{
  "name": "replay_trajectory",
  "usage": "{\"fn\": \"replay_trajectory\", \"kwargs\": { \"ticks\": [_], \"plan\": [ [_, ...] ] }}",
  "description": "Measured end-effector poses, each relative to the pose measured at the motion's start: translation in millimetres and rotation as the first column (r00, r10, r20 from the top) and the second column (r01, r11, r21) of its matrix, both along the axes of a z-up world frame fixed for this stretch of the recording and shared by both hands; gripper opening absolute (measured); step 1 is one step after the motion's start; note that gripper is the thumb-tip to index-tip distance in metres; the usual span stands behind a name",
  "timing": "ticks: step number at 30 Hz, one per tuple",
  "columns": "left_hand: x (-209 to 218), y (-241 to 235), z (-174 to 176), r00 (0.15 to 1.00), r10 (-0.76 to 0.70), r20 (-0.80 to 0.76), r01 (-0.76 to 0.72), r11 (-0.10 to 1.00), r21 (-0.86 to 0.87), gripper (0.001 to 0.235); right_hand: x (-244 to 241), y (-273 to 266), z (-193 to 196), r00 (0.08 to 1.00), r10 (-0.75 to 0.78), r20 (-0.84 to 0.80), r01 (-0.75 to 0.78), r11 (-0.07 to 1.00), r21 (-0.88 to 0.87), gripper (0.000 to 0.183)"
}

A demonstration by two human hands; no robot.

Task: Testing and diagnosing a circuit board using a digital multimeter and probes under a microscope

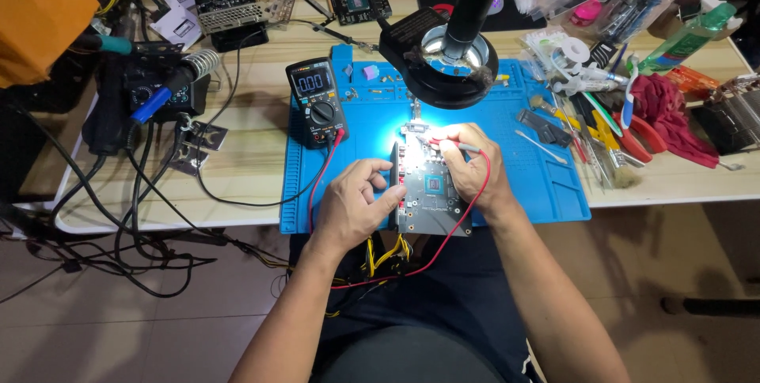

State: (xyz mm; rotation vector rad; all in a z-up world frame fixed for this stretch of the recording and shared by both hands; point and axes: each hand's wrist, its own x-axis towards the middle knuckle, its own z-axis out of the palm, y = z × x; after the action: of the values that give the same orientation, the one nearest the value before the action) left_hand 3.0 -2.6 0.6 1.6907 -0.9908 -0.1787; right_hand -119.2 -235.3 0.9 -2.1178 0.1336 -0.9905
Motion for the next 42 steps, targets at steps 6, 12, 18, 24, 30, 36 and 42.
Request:
{"fn": "replay_trajectory", "kwargs": {
  "ticks": [6,12,18,24,30,36,42],
  "plan": [
    [-1,0,0,1.000,-0.003,-0.003,0.003,1.000,-0.006,0.049,0,-1,-2,1.000,0.010,0.007,-0.010,1.000,-0.013,0.008],
    [1,-2,-2,1.000,-0.002,0.002,0.002,1.000,-0.013,0.048,0,-2,-2,1.000,0.019,0.009,-0.019,1.000,-0.016,0.008],
    [-1,-2,-1,1.000,0.018,0.026,-0.017,1.000,-0.026,0.046,1,4,4,1.000,0.025,-0.014,-0.025,1.000,0.008,0.009],
    [-5,4,7,0.999,0.025,0.023,-0.024,0.999,-0.044,0.048,2,-5,-15,0.999,0.009,-0.038,-0.009,1.000,0.007,0.009],
    [-2,2,1,1.000,-0.002,0.019,0.002,0.999,-0.041,0.050,1,-5,-10,1.000,-0.006,-0.022,0.006,1.000,-0.002,0.008],
    [-2,2,2,1.000,-0.003,0.030,0.003,1.000,-0.022,0.049,2,-6,-11,1.000,0.003,-0.013,-0.003,1.000,0.009,0.010],
    [-1,2,0,0.999,-0.008,0.031,0.009,1.000,-0.025,0.050,2,-5,-10,1.000,0.004,-0.001,-0.004,1.000,0.005,0.006]
  ]
}}
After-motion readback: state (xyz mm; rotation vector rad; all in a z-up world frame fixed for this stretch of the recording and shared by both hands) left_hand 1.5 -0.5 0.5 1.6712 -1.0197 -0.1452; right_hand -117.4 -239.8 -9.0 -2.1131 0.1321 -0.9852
